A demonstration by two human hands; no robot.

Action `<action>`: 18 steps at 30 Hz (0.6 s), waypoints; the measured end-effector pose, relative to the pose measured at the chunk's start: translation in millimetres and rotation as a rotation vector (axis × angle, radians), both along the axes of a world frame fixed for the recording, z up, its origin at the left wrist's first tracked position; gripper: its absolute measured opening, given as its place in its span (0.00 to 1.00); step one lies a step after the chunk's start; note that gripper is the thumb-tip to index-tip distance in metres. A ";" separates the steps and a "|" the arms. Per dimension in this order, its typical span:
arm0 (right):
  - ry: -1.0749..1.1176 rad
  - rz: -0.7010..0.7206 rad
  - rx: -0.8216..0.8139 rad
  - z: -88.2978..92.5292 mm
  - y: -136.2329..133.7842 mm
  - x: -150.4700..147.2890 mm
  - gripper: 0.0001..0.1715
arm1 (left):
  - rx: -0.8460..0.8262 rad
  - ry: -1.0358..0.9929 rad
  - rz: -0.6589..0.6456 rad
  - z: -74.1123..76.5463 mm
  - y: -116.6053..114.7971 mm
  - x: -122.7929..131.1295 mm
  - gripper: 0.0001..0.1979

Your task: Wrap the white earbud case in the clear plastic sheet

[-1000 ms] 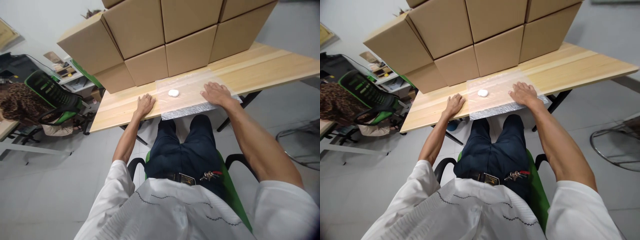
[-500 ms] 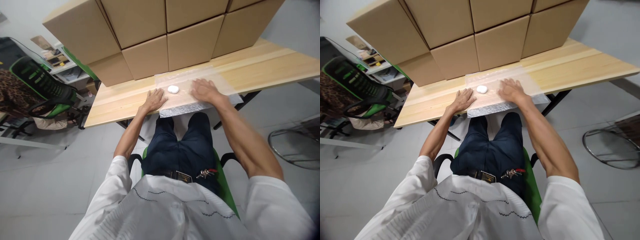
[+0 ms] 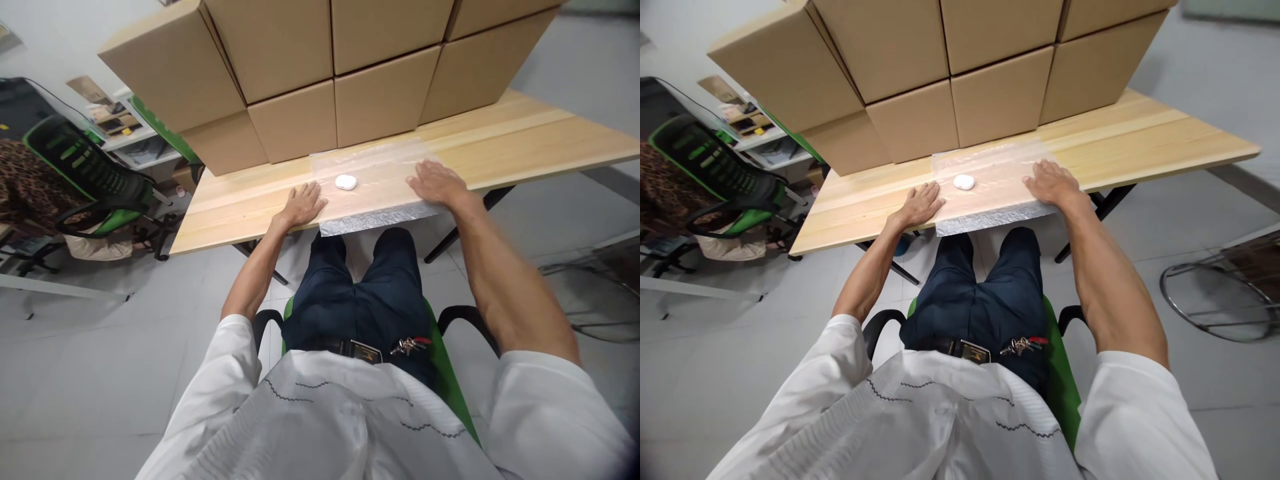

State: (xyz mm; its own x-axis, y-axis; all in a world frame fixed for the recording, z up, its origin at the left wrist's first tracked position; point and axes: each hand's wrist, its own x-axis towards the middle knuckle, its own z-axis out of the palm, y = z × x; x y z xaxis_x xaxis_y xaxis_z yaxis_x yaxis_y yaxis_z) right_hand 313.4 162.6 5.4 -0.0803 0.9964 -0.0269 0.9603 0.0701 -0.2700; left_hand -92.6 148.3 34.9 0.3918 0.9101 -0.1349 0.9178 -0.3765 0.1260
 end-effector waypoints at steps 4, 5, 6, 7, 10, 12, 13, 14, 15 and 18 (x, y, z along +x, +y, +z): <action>-0.048 -0.031 0.016 2.6 -6.4 9.3 0.42 | -0.019 0.018 0.017 3.2 -2.1 -4.5 0.40; -0.048 -0.034 0.016 3.3 -7.2 9.1 0.41 | -0.020 0.020 0.016 3.6 -1.9 -5.5 0.39; -0.046 -0.038 0.013 4.0 -7.9 8.4 0.41 | -0.020 0.023 0.013 3.8 -1.4 -6.4 0.39; -0.042 -0.042 0.010 4.7 -8.4 7.5 0.41 | -0.019 0.027 0.010 3.9 -0.8 -7.2 0.39; -0.033 -0.041 0.002 5.8 -9.8 5.7 0.43 | -0.015 0.043 -0.001 3.6 -0.6 -9.1 0.39; -0.042 -0.033 0.010 4.3 -10.4 7.2 0.43 | -0.005 0.051 -0.018 3.6 -3.4 -10.6 0.38; -0.050 -0.029 0.015 2.7 -10.5 9.3 0.44 | 0.007 0.054 -0.029 3.8 -5.7 -11.5 0.37; -0.059 -0.027 0.018 0.6 -10.3 12.3 0.44 | 0.024 0.057 -0.040 4.4 -8.4 -12.6 0.37; -0.066 -0.026 0.018 -1.7 -9.8 16.0 0.45 | 0.046 0.061 -0.053 5.3 -11.0 -13.7 0.35; -0.089 -0.029 0.008 -7.0 -5.8 27.0 0.46 | 0.124 0.071 -0.107 10.5 -13.9 -15.2 0.30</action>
State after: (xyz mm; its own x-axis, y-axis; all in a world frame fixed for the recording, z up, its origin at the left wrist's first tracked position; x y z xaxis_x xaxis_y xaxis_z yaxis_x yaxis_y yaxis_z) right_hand 340.4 156.9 -1.6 -0.0493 0.9985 -0.0242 0.9820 0.0441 -0.1834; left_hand -107.8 134.3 45.4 0.4809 0.8751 -0.0546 0.8766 -0.4811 0.0091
